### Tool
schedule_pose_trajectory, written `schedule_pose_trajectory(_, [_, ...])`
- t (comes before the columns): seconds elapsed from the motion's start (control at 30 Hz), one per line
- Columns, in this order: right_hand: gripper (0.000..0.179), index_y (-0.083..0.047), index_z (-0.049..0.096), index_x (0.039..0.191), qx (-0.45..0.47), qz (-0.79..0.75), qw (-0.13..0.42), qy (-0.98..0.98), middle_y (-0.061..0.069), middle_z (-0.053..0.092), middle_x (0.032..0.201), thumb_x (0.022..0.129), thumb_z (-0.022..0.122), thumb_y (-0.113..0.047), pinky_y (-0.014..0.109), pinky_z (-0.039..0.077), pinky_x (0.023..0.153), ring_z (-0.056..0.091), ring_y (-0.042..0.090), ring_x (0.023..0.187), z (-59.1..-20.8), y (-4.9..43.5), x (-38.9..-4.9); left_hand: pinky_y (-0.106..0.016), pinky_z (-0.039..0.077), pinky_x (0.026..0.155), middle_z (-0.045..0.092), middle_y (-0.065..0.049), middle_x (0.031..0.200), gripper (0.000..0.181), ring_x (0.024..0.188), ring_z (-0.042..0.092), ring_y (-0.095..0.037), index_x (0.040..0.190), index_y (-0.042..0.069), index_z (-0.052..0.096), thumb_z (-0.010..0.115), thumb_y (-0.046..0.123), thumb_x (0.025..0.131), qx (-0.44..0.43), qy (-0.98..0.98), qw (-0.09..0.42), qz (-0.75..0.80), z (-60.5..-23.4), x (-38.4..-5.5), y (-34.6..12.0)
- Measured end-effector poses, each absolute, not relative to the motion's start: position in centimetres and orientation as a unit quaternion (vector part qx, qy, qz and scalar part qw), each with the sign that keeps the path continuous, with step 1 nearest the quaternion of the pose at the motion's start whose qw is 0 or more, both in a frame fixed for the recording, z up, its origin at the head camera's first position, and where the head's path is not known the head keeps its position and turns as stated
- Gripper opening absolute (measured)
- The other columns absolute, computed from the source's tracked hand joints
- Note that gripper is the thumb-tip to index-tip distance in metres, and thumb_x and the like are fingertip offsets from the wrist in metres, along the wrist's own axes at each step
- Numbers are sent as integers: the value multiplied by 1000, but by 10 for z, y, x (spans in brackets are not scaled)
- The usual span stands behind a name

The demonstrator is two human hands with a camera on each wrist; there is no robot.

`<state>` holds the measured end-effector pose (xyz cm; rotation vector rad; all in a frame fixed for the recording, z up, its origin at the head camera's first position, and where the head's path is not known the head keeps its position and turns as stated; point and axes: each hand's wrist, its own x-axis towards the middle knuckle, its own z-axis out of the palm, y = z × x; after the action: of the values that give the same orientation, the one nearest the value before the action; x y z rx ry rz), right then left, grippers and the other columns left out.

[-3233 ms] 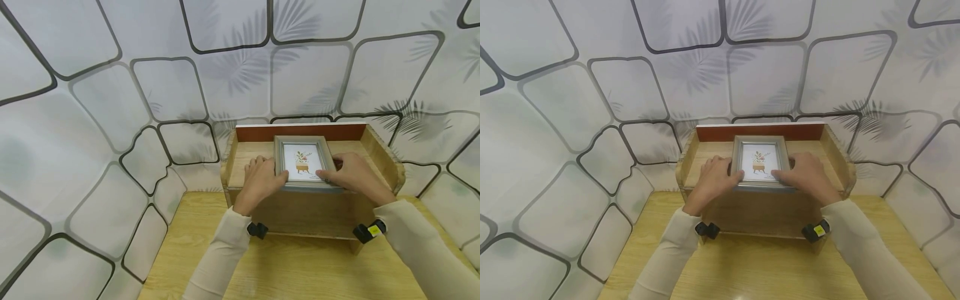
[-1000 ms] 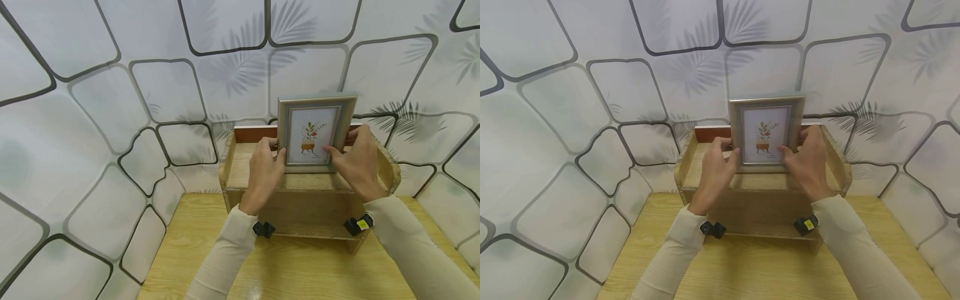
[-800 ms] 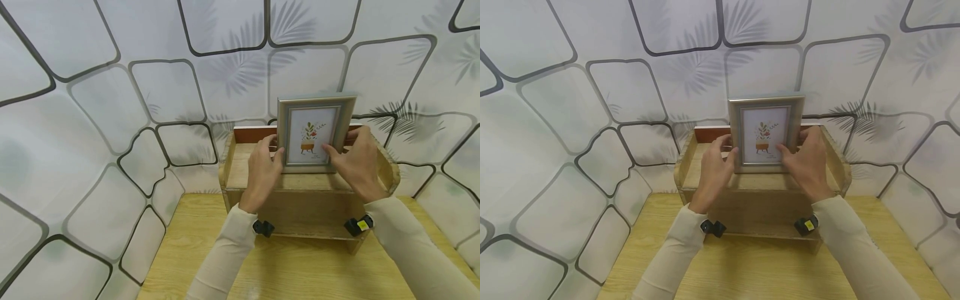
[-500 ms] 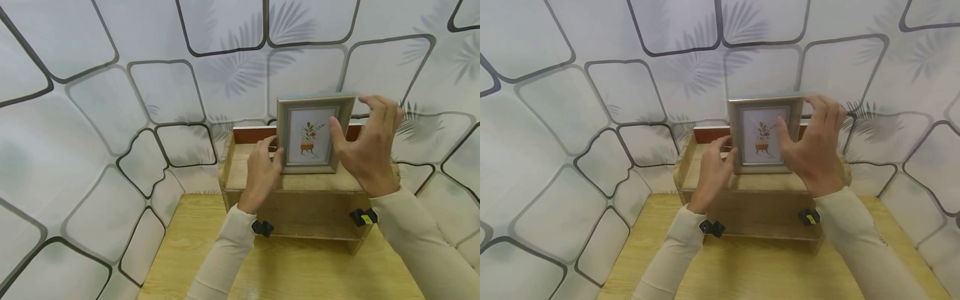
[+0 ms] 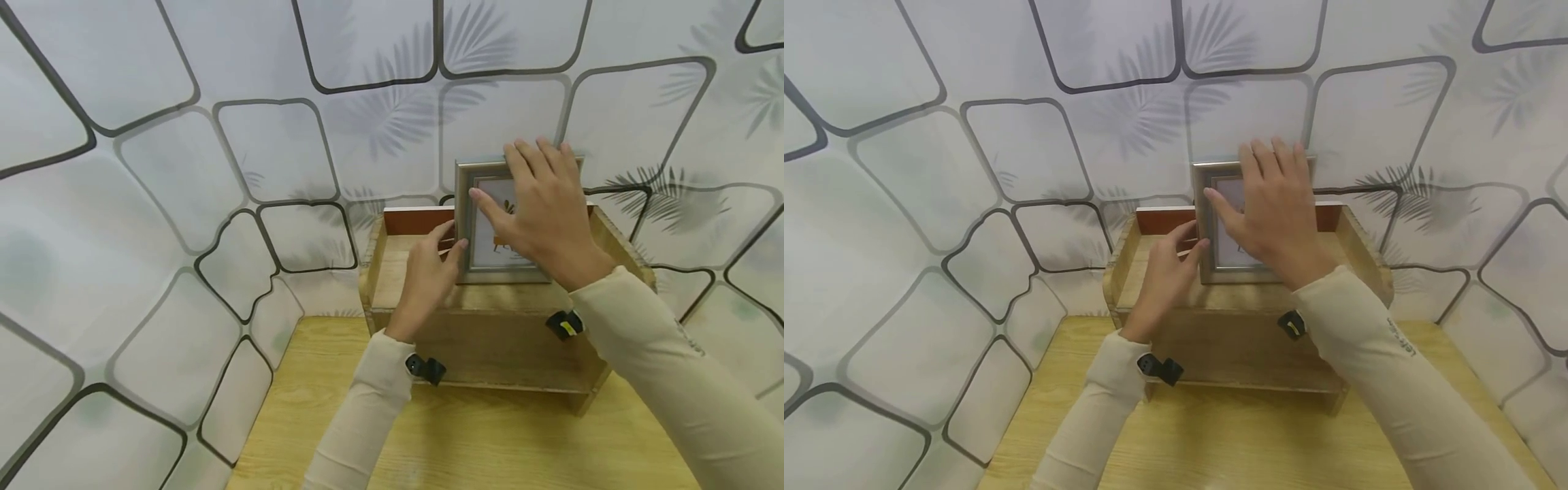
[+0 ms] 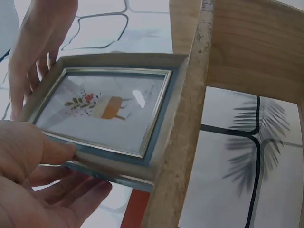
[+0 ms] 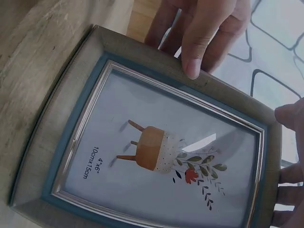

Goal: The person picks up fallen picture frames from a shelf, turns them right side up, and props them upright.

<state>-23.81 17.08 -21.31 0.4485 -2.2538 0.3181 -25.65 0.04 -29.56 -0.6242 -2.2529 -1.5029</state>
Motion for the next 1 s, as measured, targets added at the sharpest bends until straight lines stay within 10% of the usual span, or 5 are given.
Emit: schedule_pose_trajectory(1.0, [121,18,29,149,171,179,361,-899,38,28,155,74,85,-58,47,13,123,20,47,149,-213,162,-240,-22,53,73,72,-8,96,28,81,69,-14,108,1,63,78,16,91,-221,-791,251,-512,-305,-242,11])
